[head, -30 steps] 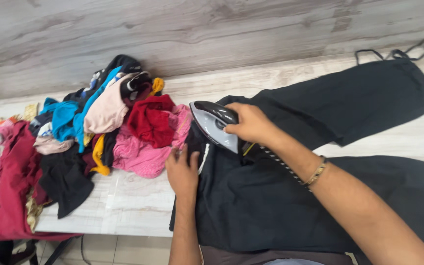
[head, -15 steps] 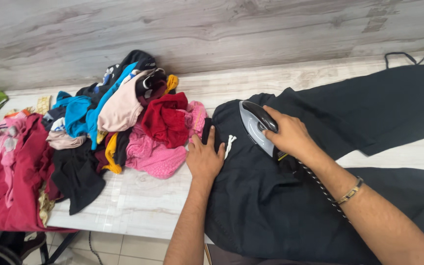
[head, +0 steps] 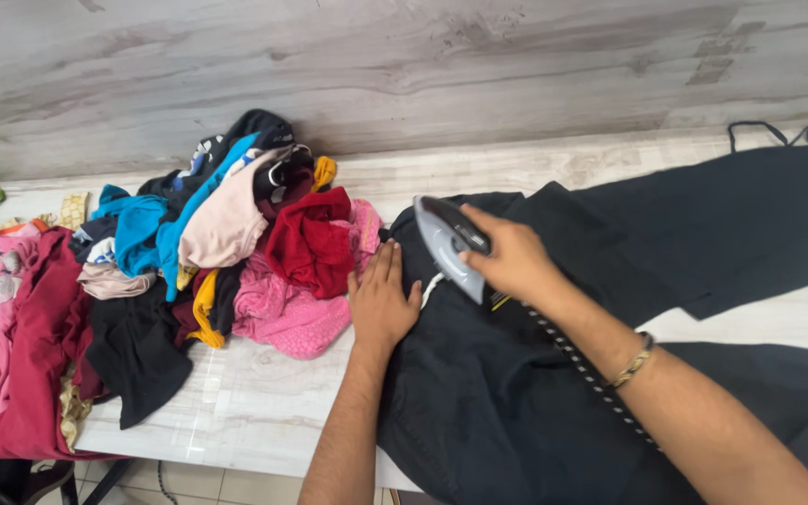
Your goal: The person selects a pair of black trousers from a pile of clothes, lays them flat on a table, and irons them with a steam iron. The person smooths the fabric with one hand while moving the iron over the legs and waistband.
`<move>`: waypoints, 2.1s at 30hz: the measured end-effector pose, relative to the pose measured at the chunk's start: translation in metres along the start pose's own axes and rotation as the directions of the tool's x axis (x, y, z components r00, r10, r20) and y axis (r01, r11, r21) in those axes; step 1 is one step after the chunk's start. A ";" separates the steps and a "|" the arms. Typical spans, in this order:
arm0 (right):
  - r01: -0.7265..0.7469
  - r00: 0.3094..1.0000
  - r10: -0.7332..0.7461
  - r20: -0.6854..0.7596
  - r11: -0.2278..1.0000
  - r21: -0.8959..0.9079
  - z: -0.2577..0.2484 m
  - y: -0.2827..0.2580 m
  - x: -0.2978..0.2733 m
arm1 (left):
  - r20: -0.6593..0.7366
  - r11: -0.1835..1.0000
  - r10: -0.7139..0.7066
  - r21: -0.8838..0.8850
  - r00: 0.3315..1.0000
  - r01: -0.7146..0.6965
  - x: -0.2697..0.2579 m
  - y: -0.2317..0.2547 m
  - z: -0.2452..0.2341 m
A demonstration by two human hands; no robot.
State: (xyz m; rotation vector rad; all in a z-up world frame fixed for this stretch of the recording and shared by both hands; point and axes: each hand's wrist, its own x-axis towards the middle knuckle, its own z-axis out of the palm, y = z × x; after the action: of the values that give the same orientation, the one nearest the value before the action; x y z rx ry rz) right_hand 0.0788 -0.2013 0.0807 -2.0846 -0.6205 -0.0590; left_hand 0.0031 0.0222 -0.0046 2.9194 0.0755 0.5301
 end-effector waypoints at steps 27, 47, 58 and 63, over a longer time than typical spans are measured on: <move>-0.210 0.963 0.248 0.103 0.935 -0.284 -0.002 0.012 0.012 | 0.297 0.993 -0.029 -0.103 0.955 0.062 0.013 -0.020 -0.020; -0.281 0.960 0.257 -0.114 0.841 -0.462 -0.059 0.044 -0.046 | 0.365 0.996 0.003 0.082 0.931 -0.035 0.011 -0.028 -0.015; -0.109 0.980 0.157 0.124 0.938 -0.329 -0.033 0.015 -0.061 | 0.510 0.941 -0.159 0.336 0.845 -0.026 0.011 -0.022 -0.059; -0.257 0.964 0.259 -0.059 0.856 -0.448 -0.095 0.063 -0.063 | 0.571 0.909 -0.266 0.416 0.776 0.006 0.024 -0.010 -0.062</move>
State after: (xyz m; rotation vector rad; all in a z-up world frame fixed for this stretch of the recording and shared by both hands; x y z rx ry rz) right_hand 0.0708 -0.3309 0.0682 -2.6074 -0.3398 -0.0495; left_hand 0.0036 0.0441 0.0586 3.2653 0.3443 -0.5590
